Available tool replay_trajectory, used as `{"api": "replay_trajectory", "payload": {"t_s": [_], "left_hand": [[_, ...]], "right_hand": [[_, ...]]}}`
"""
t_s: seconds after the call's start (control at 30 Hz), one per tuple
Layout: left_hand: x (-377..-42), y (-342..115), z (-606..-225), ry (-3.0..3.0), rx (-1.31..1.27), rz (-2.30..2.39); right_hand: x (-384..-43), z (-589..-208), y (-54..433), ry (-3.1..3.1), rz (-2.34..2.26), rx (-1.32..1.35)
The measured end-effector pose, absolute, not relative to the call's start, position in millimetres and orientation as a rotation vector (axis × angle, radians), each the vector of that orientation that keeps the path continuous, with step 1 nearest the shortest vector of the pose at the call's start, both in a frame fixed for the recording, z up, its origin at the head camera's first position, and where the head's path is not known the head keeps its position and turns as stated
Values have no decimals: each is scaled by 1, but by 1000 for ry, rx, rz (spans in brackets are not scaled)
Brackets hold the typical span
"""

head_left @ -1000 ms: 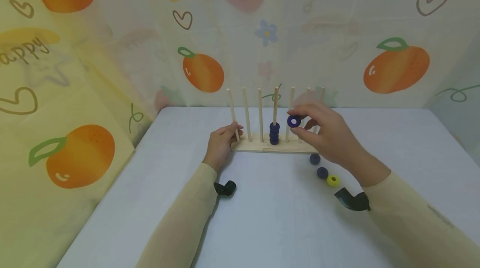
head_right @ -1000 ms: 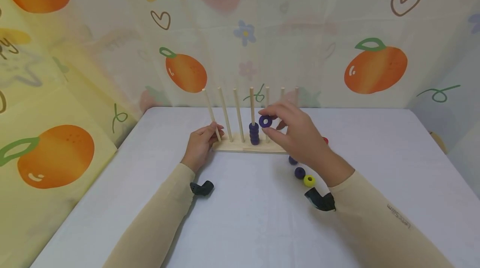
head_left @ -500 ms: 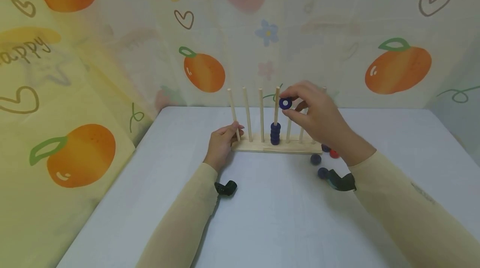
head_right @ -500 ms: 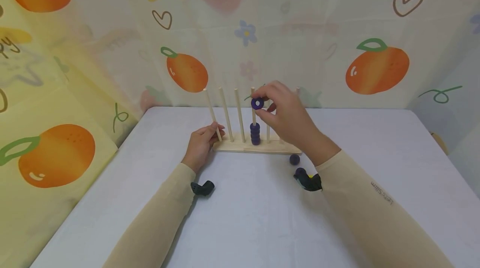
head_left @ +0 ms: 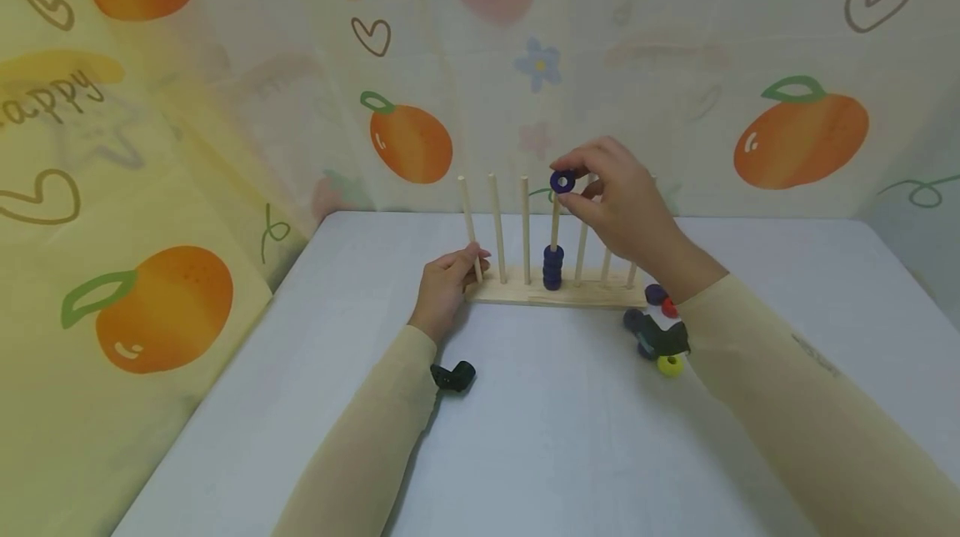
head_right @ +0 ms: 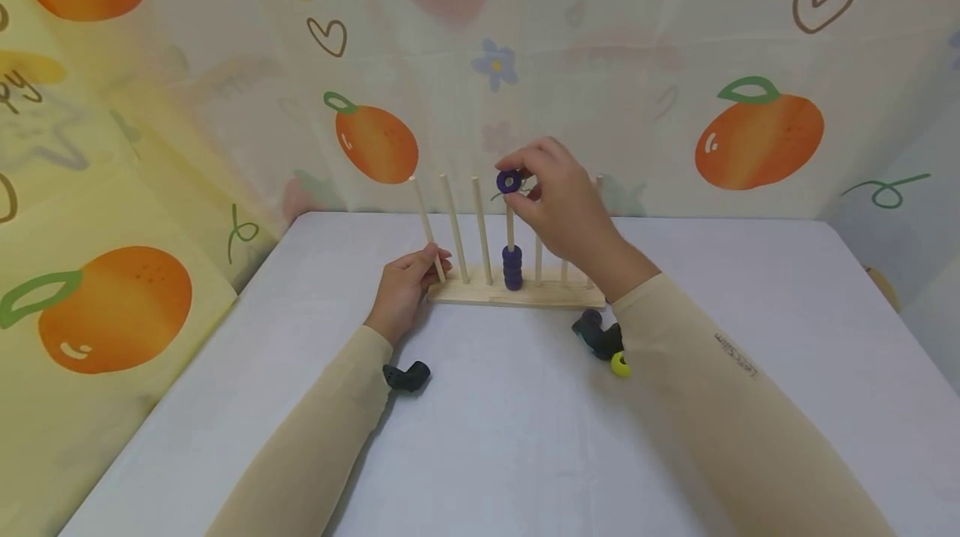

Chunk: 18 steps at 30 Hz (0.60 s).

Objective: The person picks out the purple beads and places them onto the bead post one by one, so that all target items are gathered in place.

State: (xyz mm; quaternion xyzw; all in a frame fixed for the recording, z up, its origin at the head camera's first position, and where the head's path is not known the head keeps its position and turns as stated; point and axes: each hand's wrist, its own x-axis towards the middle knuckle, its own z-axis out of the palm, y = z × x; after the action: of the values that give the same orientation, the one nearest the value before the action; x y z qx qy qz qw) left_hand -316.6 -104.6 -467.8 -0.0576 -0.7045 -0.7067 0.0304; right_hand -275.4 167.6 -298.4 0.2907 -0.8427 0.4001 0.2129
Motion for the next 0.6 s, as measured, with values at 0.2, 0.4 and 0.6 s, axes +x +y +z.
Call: {"api": "replay_trajectory", "payload": {"t_s": [0.2,0.4,0.6], "left_hand": [[-316,-105,-467,-2165,-177,-2191],[-316,-104,-467,-2150,-177,-2205],[-316,-104,-466,-2141,-171,-2216]], "right_hand": [[-282,-298,165,-2362,1083,774],[-285,-298,164,-2392,1065,724],[-287,-298,164,-2431,1065,693]]}}
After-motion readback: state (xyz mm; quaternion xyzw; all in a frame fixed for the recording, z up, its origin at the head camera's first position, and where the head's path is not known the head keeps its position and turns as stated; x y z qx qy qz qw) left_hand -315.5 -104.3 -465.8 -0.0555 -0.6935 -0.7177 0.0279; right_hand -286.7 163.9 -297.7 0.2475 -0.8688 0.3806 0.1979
